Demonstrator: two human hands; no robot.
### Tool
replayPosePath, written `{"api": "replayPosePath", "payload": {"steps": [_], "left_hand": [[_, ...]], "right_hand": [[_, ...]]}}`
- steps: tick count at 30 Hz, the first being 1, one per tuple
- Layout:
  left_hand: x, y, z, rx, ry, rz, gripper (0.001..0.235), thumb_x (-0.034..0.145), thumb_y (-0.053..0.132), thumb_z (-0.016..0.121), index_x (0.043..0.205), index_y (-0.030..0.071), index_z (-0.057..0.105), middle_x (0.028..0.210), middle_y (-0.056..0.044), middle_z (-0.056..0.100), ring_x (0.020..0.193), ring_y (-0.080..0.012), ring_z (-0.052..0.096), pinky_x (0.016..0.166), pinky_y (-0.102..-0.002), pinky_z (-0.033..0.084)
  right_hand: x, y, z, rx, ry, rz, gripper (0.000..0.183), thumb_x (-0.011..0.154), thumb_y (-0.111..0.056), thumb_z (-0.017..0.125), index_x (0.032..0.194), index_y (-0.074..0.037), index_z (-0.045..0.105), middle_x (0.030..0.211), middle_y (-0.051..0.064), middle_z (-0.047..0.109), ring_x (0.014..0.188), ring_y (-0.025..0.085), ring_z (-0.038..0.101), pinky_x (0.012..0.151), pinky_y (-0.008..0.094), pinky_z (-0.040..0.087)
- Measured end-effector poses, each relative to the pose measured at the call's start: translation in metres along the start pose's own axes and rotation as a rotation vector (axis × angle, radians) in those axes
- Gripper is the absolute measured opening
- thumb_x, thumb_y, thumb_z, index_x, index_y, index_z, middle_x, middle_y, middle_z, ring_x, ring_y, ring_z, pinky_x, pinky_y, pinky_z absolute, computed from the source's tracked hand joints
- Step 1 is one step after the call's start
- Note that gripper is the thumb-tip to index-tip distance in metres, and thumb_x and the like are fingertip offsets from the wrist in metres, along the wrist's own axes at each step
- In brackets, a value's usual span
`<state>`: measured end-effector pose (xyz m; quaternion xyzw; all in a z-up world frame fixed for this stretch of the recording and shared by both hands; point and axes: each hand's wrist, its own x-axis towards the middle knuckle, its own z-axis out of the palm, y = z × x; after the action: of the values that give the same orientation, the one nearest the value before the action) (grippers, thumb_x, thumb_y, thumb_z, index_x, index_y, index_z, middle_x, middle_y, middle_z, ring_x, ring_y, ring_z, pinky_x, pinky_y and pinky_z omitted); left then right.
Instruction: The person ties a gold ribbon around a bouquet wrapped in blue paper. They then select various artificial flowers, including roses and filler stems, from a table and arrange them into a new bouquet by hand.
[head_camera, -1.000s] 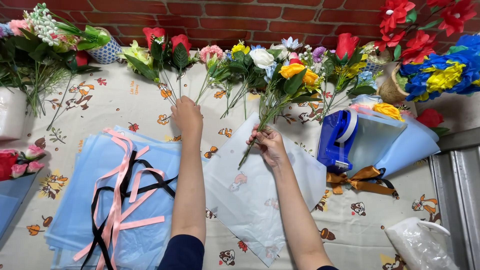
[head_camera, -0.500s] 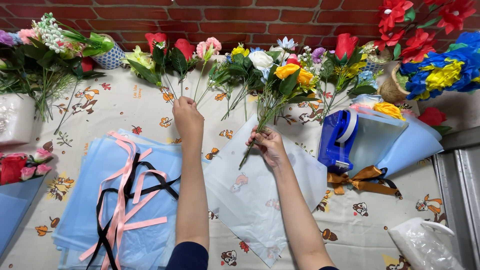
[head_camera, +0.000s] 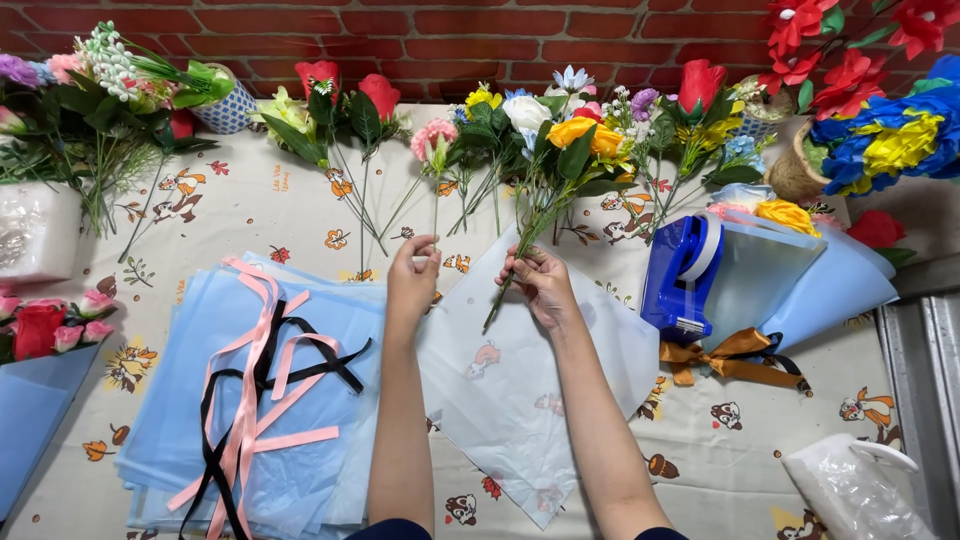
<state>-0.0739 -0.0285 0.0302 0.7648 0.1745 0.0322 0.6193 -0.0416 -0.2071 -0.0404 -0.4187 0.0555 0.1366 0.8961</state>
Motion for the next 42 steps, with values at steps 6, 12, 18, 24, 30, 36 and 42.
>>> {"api": "replayPosePath", "payload": {"steps": [6, 12, 18, 24, 30, 36, 42], "left_hand": [[-0.013, -0.046, 0.025, -0.137, 0.057, 0.062, 0.021, 0.086, 0.009, 0.051, 0.106, 0.008, 0.053, 0.088, -0.007, 0.056, 0.065, -0.0127, 0.052, 0.056, -0.024, 0.046], [-0.023, -0.044, 0.026, -0.438, -0.04, 0.168, 0.026, 0.088, 0.014, 0.05, 0.111, 0.002, 0.048, 0.09, -0.006, 0.05, 0.066, -0.0073, 0.048, 0.057, -0.018, 0.048], [-0.024, -0.04, 0.028, -0.429, -0.021, 0.163, 0.029, 0.086, 0.011, 0.054, 0.113, 0.001, 0.051, 0.09, -0.007, 0.052, 0.064, -0.0072, 0.051, 0.057, -0.018, 0.051], [-0.006, -0.038, 0.025, -0.178, 0.128, 0.125, 0.026, 0.087, 0.011, 0.054, 0.112, 0.003, 0.053, 0.089, -0.009, 0.055, 0.059, -0.0088, 0.053, 0.049, -0.018, 0.049], [0.049, -0.056, 0.015, 0.335, 0.399, 0.232, 0.019, 0.083, 0.004, 0.057, 0.101, 0.01, 0.059, 0.084, -0.001, 0.056, 0.056, -0.0117, 0.058, 0.049, -0.022, 0.05], [0.056, -0.047, 0.004, 0.582, 0.502, 0.219, 0.019, 0.084, 0.011, 0.057, 0.101, 0.019, 0.052, 0.082, 0.006, 0.05, 0.077, -0.0127, 0.057, 0.066, -0.029, 0.049], [0.047, -0.044, 0.006, 0.681, 0.537, 0.295, 0.022, 0.08, 0.014, 0.064, 0.098, 0.017, 0.052, 0.091, 0.004, 0.044, 0.086, -0.0162, 0.044, 0.073, -0.03, 0.042]], "right_hand": [[-0.002, -0.002, 0.004, -0.028, 0.013, 0.005, 0.02, 0.077, -0.002, 0.062, 0.095, 0.005, 0.056, 0.073, 0.013, 0.063, 0.066, 0.021, 0.066, 0.062, 0.033, 0.057], [0.0, 0.001, 0.005, -0.068, 0.019, 0.001, 0.021, 0.077, -0.002, 0.062, 0.096, 0.005, 0.057, 0.074, 0.014, 0.063, 0.066, 0.02, 0.066, 0.062, 0.031, 0.057], [-0.004, -0.005, 0.015, -0.113, 0.021, -0.004, 0.024, 0.077, -0.003, 0.062, 0.098, 0.006, 0.057, 0.077, 0.014, 0.064, 0.067, 0.019, 0.066, 0.062, 0.029, 0.057], [-0.003, -0.003, 0.014, -0.137, 0.018, -0.014, 0.025, 0.077, -0.004, 0.063, 0.099, 0.006, 0.057, 0.078, 0.013, 0.064, 0.068, 0.018, 0.066, 0.061, 0.028, 0.057], [-0.004, -0.005, 0.015, -0.131, 0.023, -0.015, 0.026, 0.076, -0.004, 0.064, 0.099, 0.006, 0.057, 0.078, 0.013, 0.064, 0.068, 0.018, 0.066, 0.062, 0.029, 0.057], [-0.003, -0.006, 0.015, -0.123, 0.025, -0.019, 0.027, 0.076, -0.005, 0.064, 0.1, 0.006, 0.057, 0.078, 0.013, 0.064, 0.068, 0.018, 0.066, 0.063, 0.029, 0.057], [-0.005, -0.008, 0.018, -0.133, 0.028, -0.017, 0.028, 0.076, -0.005, 0.065, 0.1, 0.006, 0.058, 0.078, 0.013, 0.065, 0.068, 0.018, 0.066, 0.063, 0.028, 0.057]]}}
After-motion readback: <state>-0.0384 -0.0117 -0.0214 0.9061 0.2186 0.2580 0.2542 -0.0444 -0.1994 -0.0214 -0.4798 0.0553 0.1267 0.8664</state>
